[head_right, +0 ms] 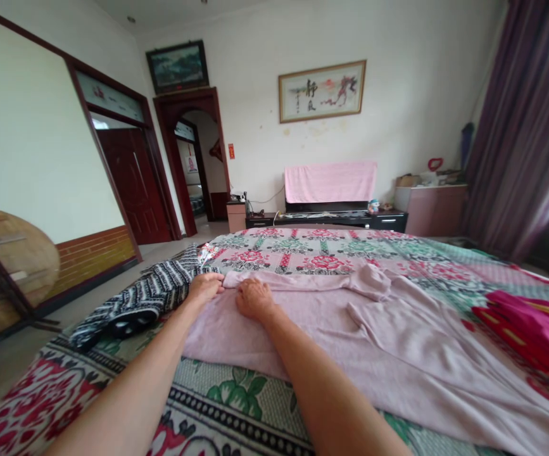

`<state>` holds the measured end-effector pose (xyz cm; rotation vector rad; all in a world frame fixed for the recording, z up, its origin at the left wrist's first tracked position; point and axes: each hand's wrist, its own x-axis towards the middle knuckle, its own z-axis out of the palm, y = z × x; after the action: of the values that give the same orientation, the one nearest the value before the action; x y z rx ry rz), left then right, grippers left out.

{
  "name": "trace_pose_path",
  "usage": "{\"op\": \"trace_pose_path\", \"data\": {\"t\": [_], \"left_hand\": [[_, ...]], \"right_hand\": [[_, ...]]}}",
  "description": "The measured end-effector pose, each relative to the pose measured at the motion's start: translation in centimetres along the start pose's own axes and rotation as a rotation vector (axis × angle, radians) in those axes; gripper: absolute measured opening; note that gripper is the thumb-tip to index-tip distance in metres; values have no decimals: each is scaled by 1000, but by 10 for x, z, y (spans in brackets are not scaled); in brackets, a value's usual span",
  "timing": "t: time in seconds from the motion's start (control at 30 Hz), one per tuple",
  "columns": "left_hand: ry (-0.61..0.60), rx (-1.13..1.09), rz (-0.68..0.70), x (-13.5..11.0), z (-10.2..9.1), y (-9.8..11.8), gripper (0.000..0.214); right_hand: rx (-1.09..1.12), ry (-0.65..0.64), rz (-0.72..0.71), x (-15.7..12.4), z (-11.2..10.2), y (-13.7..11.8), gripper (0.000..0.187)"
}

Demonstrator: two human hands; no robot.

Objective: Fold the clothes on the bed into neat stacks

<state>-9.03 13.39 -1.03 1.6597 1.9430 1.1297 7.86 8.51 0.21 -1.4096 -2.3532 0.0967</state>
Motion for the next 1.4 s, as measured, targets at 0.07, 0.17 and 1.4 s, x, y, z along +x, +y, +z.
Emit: {"op": "trace_pose_path", "data": {"t": [0.07,0.17,1.4], "left_hand": [[-43,-17,-16,-2,0,2,27],[-81,-45,-42,-3,-1,4,22],[-288,-848,-242,-23,6,38,81]], "right_hand": [[15,19,2,1,5,6,33],[101,88,-15,7,9,19,36],[332,214,-264,6,3,32,38]]}}
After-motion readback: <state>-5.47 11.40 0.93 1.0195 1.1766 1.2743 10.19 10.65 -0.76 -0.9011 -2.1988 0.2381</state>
